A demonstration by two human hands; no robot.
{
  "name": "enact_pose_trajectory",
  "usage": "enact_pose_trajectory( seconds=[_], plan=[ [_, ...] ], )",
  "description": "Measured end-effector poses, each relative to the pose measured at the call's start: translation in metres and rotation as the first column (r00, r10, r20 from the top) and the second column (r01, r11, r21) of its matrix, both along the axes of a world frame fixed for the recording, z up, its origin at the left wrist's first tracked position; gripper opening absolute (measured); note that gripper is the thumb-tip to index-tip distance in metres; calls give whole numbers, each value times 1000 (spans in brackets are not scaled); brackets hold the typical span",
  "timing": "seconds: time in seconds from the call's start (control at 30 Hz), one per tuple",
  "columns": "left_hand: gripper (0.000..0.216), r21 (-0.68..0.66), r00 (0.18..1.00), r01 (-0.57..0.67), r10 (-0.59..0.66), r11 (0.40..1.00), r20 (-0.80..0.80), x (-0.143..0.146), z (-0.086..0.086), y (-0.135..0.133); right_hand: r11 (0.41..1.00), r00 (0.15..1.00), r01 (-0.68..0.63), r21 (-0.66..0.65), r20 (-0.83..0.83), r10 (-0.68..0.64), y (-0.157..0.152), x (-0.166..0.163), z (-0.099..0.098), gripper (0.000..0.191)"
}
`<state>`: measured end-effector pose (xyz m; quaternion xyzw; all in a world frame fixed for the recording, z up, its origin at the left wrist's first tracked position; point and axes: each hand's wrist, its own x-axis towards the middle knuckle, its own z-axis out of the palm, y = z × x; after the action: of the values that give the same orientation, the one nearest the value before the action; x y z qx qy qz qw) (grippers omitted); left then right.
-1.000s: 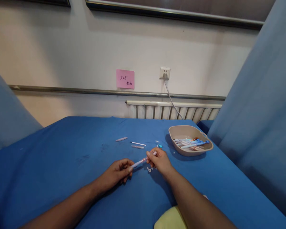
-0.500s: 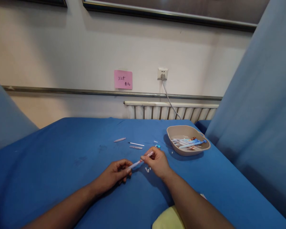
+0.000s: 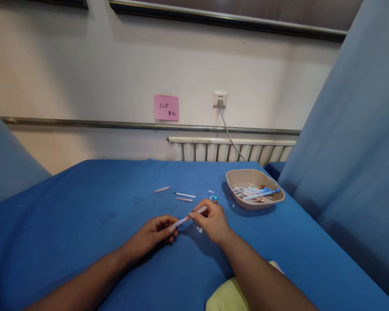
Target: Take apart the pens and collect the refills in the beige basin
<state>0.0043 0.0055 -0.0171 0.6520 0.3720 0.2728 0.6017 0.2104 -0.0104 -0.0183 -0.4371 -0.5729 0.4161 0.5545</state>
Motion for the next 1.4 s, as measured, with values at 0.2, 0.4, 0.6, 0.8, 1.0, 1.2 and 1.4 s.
enact_pose_trajectory(
  seconds=[0.2, 0.4, 0.6, 0.8, 1.0, 1.2, 1.4],
  plan=[
    [36, 0, 997, -74, 74, 997, -17, -2, 6, -1, 983, 990, -135, -121, -57, 129, 8, 10, -3, 31],
    [31, 24, 994, -105, 106, 994, -33, 0, 8, -2, 980, 987, -161, -121, -15, 160, 4, 9, -1, 32],
    [32, -38, 996, -82, 83, 996, 20, 0, 7, -3, 979, 984, -176, -104, -42, 172, 3, 9, -1, 31],
    [34, -125, 998, -11, 18, 992, 57, -1, 4, -1, 974, 979, -203, -104, -43, 200, 2, 11, 1, 31],
    [38, -191, 994, 60, -42, 980, 99, -2, 5, -3, 968, 973, -229, -103, -47, 226, 1, 12, 1, 30],
    [40, -188, 994, 92, -80, 978, 71, -1, 6, -5, 966, 973, -231, -117, -49, 227, 0, 13, 1, 31],
    [36, -100, 1000, -3, 5, 995, 20, 1, 4, -4, 972, 978, -210, -104, -32, 208, 1, 13, -1, 29]
  ],
)
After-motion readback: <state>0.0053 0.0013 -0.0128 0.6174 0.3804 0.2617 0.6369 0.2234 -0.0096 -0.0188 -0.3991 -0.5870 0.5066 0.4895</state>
